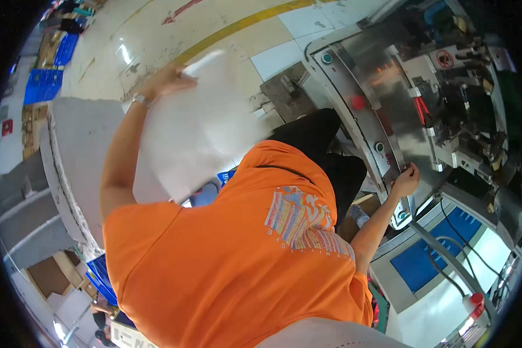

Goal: The person operates a shoe manufacturing machine in a factory setting. They place a black shoe upper into the machine's mold, press a button to activate the machinery, and then remove the processed shoe. The person repeats this process for multiple shoe units, handling them one at a time.

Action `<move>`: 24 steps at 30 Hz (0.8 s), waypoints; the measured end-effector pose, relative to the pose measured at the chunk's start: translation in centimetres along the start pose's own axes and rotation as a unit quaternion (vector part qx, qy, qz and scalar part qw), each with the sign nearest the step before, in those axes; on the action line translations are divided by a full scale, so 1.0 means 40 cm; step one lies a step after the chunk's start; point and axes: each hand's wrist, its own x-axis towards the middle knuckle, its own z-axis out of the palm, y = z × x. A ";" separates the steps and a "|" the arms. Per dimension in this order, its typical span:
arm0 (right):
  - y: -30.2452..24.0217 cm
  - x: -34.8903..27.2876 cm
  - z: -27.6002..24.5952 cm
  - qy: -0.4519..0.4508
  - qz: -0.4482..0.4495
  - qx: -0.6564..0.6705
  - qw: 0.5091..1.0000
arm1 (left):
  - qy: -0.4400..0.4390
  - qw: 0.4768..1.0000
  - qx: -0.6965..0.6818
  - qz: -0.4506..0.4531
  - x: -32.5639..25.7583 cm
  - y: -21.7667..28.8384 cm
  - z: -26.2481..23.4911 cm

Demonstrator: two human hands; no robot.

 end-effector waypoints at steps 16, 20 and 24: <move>0.048 0.018 0.015 -0.027 -0.046 -0.018 0.998 | 0.059 0.996 0.063 -0.016 -0.117 -0.123 0.070; 0.046 0.021 0.006 -0.032 -0.082 -0.010 0.996 | 0.178 0.942 -0.282 -0.023 -0.167 -0.143 0.027; 0.048 0.024 0.004 -0.046 -0.074 -0.016 0.996 | 0.184 0.768 -0.613 -0.014 -0.200 -0.137 0.040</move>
